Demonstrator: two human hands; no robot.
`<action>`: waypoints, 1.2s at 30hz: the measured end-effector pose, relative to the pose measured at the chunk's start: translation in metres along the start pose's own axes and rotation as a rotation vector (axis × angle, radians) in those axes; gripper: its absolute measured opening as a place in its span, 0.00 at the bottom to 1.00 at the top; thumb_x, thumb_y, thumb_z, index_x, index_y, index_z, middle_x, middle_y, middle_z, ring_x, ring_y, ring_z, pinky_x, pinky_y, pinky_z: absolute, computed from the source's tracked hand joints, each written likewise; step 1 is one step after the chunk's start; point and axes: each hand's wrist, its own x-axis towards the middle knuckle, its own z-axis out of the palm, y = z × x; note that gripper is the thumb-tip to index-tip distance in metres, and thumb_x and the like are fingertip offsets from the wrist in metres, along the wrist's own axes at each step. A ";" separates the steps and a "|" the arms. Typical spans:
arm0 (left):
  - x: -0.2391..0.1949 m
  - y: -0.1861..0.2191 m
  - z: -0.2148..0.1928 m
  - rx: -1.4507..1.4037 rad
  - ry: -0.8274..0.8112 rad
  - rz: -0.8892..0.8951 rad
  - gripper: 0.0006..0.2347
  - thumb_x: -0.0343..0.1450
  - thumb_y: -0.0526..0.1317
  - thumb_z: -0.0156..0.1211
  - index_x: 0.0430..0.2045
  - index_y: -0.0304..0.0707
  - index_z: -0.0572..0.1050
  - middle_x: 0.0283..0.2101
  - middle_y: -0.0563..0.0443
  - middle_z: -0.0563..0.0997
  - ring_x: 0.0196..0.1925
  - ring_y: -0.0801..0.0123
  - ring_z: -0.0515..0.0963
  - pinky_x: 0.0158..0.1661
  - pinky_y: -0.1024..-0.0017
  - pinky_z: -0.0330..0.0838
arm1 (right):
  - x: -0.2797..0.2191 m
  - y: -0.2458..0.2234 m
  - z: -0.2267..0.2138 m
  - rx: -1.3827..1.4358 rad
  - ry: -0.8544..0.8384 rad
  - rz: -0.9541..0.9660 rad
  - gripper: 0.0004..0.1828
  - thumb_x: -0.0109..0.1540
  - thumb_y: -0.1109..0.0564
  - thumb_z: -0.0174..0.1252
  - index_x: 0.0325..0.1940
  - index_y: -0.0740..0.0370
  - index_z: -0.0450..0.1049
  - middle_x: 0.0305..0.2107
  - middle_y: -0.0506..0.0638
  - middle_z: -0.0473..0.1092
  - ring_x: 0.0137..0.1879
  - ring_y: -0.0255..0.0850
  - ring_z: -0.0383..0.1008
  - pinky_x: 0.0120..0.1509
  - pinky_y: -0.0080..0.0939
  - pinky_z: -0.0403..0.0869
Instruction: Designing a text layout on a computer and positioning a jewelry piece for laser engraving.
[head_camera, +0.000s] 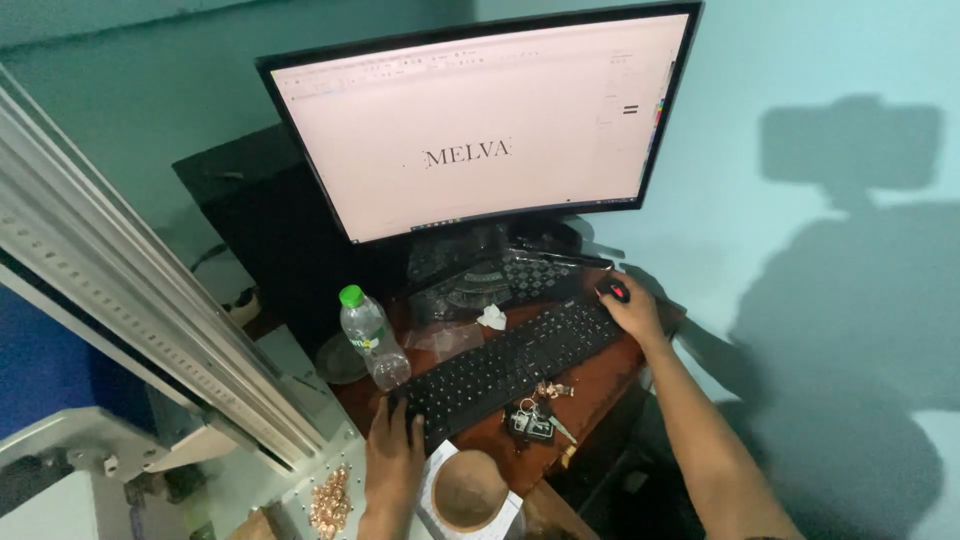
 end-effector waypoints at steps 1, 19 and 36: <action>0.003 -0.009 0.008 -0.003 -0.006 -0.006 0.22 0.77 0.50 0.45 0.64 0.41 0.66 0.72 0.37 0.61 0.71 0.47 0.64 0.68 0.51 0.62 | -0.002 -0.002 -0.001 -0.006 -0.005 0.003 0.34 0.58 0.45 0.61 0.69 0.54 0.70 0.61 0.54 0.72 0.66 0.50 0.71 0.69 0.45 0.66; -0.004 -0.007 -0.002 -0.176 0.002 0.006 0.23 0.78 0.51 0.39 0.66 0.40 0.65 0.74 0.40 0.60 0.73 0.47 0.61 0.70 0.52 0.56 | -0.008 -0.014 -0.007 -0.009 -0.056 0.055 0.35 0.59 0.45 0.59 0.70 0.54 0.69 0.65 0.53 0.68 0.70 0.50 0.66 0.73 0.46 0.62; -0.002 -0.027 0.015 -0.151 0.091 0.184 0.20 0.78 0.43 0.42 0.64 0.37 0.67 0.72 0.34 0.62 0.71 0.42 0.63 0.69 0.51 0.57 | 0.002 0.007 -0.005 0.016 0.001 0.002 0.33 0.58 0.49 0.58 0.68 0.53 0.71 0.63 0.54 0.69 0.67 0.50 0.67 0.71 0.45 0.63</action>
